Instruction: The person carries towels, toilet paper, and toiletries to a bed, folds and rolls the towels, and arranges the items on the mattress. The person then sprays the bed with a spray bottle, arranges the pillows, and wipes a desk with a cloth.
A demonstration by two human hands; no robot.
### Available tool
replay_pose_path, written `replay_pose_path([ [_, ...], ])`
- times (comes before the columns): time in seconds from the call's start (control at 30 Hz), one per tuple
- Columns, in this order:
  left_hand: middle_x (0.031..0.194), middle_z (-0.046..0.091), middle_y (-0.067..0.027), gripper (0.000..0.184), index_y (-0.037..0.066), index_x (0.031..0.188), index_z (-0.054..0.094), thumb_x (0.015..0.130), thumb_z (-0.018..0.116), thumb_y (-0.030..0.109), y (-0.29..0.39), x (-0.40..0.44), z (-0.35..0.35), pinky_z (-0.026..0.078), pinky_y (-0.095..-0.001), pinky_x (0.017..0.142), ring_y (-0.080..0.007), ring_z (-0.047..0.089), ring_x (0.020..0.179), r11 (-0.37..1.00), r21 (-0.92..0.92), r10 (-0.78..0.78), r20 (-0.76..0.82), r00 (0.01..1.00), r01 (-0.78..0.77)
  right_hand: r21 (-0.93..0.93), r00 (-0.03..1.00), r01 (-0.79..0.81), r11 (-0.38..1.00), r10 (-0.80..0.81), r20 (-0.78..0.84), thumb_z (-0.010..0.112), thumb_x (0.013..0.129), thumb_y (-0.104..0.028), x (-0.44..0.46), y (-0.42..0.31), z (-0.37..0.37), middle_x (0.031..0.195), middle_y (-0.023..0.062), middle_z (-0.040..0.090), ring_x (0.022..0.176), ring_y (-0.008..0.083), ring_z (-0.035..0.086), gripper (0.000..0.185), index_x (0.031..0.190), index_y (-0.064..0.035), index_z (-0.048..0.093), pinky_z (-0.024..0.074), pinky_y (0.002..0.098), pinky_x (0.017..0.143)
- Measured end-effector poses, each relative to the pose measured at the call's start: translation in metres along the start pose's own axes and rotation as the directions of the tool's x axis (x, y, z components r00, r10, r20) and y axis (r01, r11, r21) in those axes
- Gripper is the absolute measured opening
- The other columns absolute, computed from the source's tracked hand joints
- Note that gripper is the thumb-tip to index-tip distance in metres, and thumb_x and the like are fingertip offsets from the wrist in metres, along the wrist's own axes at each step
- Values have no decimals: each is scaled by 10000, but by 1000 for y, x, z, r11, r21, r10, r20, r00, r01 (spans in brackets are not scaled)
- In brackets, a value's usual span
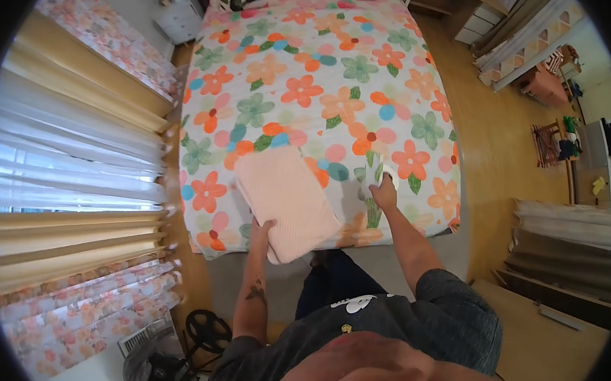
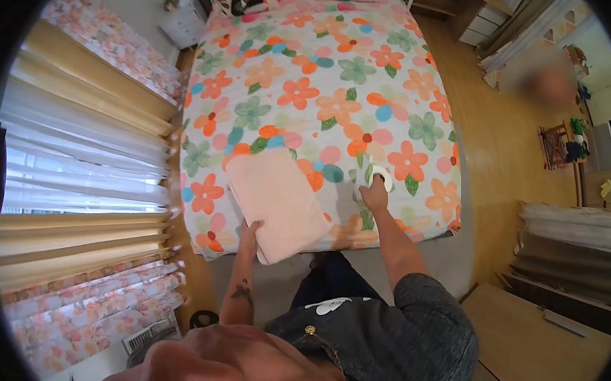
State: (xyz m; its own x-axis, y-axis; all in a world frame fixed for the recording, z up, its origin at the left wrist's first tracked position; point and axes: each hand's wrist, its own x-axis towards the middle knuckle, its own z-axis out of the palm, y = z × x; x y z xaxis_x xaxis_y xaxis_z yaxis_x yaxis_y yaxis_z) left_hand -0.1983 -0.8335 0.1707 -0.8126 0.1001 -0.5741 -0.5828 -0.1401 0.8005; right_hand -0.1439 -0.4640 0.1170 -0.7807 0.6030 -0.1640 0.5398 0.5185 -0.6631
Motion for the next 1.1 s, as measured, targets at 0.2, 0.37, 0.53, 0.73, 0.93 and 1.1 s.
replay_pose_path([
  [0.2, 1193, 468, -149, 663, 3, 1301, 305, 712, 595, 100, -60, 125, 2, 380, -356, 925, -264, 459, 1092, 984, 139, -131, 113, 985, 115, 69, 975, 139, 988, -124, -182, 594, 688, -149, 66, 10, 46, 1095, 220, 522, 916, 375, 543, 543, 1177, 2, 414, 433, 401, 809],
  [0.37, 1205, 456, -183, 599, -22, 1275, 355, 752, 591, 151, -105, 168, 10, 359, -344, 935, -273, 447, 1116, 913, 373, -179, 7, 984, 163, -26, 999, 27, 999, -26, 33, 583, 685, -150, 64, 20, 66, 1165, 221, 461, 1046, 398, 478, 556, 1179, 32, 403, 421, 424, 847],
  [0.53, 1273, 405, -228, 719, -41, 1308, 309, 756, 627, 293, -88, 156, 33, 385, -393, 914, -328, 463, 1114, 676, 735, 169, -96, 981, -45, 384, 945, -42, 922, 162, -285, 587, 749, -93, 21, 41, 57, 1060, 198, 553, 939, 319, 564, 481, 1168, 51, 402, 444, 352, 812],
  [0.73, 1245, 449, -203, 757, -39, 1307, 319, 728, 675, 294, -65, 163, 42, 409, -394, 885, -317, 494, 1079, 847, 505, -133, -103, 986, 167, 344, 879, -413, 843, 468, -90, 604, 757, -85, 40, 116, 71, 1050, 193, 551, 942, 297, 552, 509, 1196, 65, 395, 431, 338, 829],
  [0.93, 1165, 502, -161, 669, -23, 1269, 372, 707, 680, 171, -55, 152, 54, 438, -370, 849, -284, 519, 1041, 952, 138, -284, 70, 956, 273, 310, 990, -141, 940, 135, 40, 713, 731, -243, 41, 58, 116, 1090, 124, 519, 954, 243, 515, 601, 1211, -15, 432, 431, 345, 818],
  [1.1, 1135, 495, -130, 540, 0, 1215, 393, 713, 585, 46, -82, 144, 42, 437, -383, 861, -284, 513, 1023, 867, -54, -488, 113, 866, 495, 220, 881, -235, 947, 112, 459, 783, 564, -345, 36, -16, 161, 1163, 227, 532, 1102, 326, 505, 956, 1316, -9, 299, 391, 367, 928],
])
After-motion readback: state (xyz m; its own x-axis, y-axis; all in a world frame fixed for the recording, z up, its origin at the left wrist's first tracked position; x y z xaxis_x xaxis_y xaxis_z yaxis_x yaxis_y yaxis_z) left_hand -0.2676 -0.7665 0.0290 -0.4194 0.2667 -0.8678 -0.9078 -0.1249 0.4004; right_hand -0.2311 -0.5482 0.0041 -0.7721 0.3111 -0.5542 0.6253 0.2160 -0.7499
